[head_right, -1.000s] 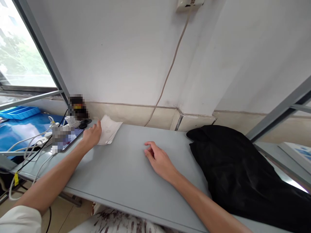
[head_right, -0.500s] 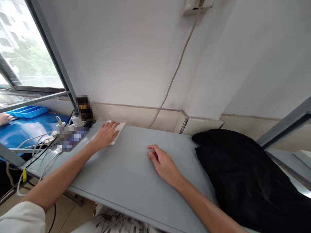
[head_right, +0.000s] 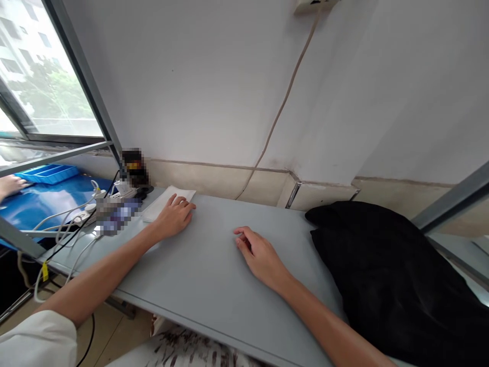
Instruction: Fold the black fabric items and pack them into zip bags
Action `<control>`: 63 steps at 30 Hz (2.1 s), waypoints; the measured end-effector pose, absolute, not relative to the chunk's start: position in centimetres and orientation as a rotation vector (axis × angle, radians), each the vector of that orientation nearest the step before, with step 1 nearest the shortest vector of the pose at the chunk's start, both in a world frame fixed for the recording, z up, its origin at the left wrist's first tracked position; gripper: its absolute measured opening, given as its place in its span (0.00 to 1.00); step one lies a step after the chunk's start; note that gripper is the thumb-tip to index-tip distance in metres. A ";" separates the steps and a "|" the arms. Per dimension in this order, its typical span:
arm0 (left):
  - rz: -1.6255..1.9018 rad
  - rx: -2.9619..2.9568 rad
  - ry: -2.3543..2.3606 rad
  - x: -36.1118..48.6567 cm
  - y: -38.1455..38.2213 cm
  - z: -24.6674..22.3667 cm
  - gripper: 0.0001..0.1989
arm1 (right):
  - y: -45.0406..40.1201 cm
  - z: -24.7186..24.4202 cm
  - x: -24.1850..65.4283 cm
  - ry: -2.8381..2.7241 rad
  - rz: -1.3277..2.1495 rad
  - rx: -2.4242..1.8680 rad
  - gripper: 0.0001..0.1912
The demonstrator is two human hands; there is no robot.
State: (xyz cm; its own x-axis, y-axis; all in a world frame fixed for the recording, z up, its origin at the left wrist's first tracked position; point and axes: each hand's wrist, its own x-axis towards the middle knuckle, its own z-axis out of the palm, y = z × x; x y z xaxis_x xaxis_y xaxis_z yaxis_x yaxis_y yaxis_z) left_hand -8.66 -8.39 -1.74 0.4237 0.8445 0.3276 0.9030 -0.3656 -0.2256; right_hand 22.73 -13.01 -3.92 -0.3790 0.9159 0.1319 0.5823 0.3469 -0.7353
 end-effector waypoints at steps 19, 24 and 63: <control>-0.376 -2.401 -1.418 -5.9 -9.2 -1.9 0.14 | -12.8 -3.9 22.8 -2.092 0.782 -1.298 0.15; -0.581 -2.670 -1.323 -5.5 -9.6 -1.5 0.16 | -12.9 -3.7 22.8 -2.116 0.646 -1.268 0.15; -0.599 -3.041 -1.277 -4.8 -10.4 -2.9 0.22 | -12.3 -4.7 22.5 -2.431 0.247 -1.447 0.32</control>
